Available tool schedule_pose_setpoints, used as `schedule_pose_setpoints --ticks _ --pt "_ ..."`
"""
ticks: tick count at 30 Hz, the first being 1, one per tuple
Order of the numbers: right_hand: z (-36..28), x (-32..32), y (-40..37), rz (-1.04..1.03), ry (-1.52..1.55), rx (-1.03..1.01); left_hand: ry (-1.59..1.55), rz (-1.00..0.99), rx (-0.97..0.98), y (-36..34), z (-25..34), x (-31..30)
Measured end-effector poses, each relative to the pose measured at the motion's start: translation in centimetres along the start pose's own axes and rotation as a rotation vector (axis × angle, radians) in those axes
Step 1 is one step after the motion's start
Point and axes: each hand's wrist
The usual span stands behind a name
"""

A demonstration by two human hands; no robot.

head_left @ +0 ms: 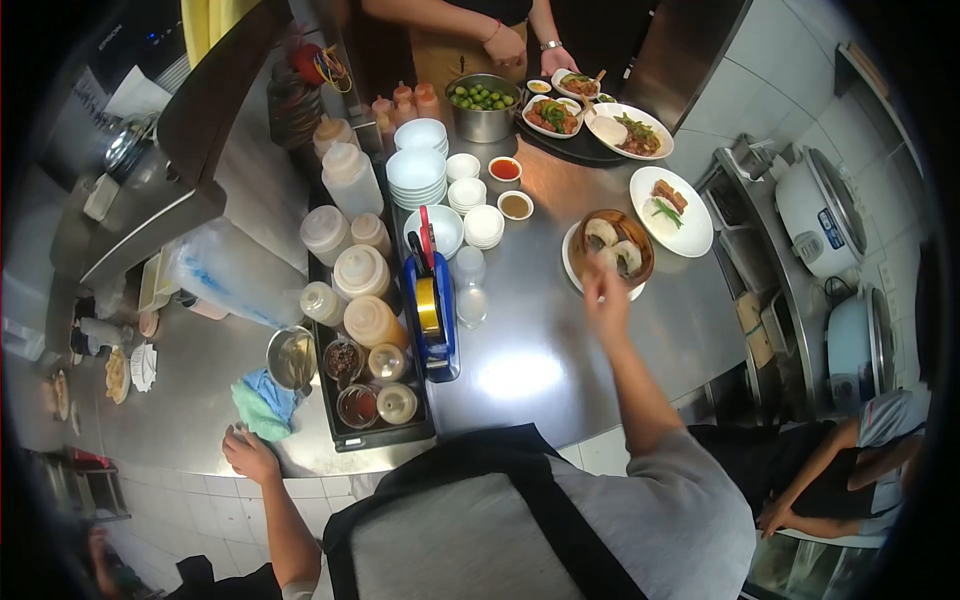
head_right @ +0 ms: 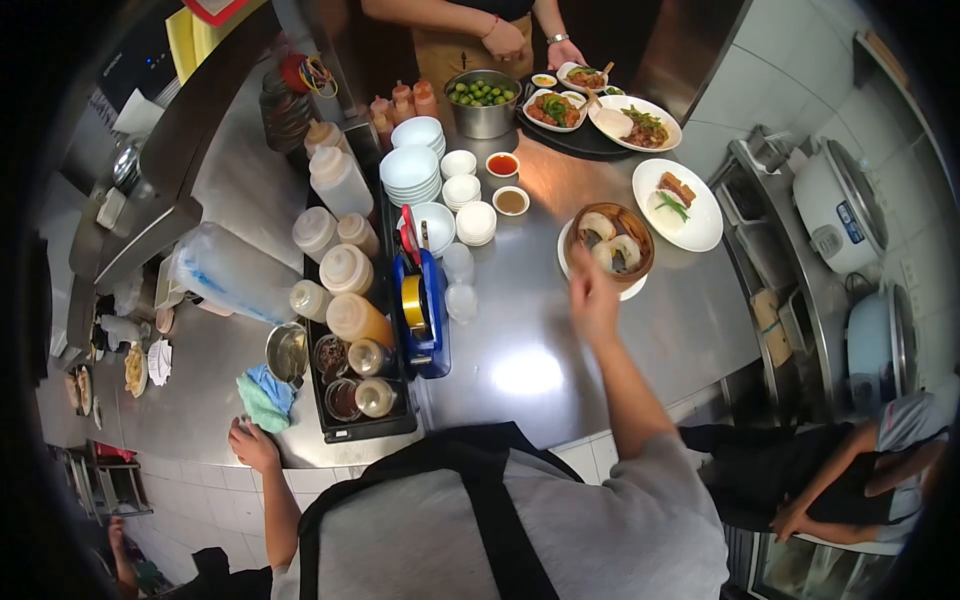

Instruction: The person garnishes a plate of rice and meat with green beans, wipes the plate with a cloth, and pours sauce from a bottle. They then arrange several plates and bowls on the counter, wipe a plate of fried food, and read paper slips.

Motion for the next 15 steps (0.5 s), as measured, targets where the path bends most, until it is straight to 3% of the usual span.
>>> schedule_pose_setpoints --ticks 3,4,5,6,9,15 --pt "0.6 2.2 -9.7 -0.176 -0.004 0.007 0.080 -0.036 -0.024 -0.2 0.5 -0.2" --pt "-0.2 2.1 -11.7 -0.299 0.085 0.115 0.107 -0.054 -0.032 -0.2 0.5 -0.4" --pt "-0.4 2.4 -13.0 -0.298 -0.006 0.025 0.110 -0.046 0.024 0.1 -0.1 -0.2" --pt "-0.7 2.8 -13.5 -0.294 -0.096 -0.065 0.105 -0.070 0.052 0.4 -0.4 -0.6" --pt "-1.0 3.3 -13.7 -0.298 -0.106 0.036 0.080 -0.110 0.156 1.2 -2.1 -1.6" --pt "-0.9 4.0 -14.0 -0.273 -0.307 0.054 0.028 -0.017 0.109 1.2 -3.5 -0.5"
Point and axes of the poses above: each hand's wrist, its own y-axis towards the middle knuckle, its own x-axis out of the palm, z = x × y, and after that the axes turned 11 degrees about -z, right-handed
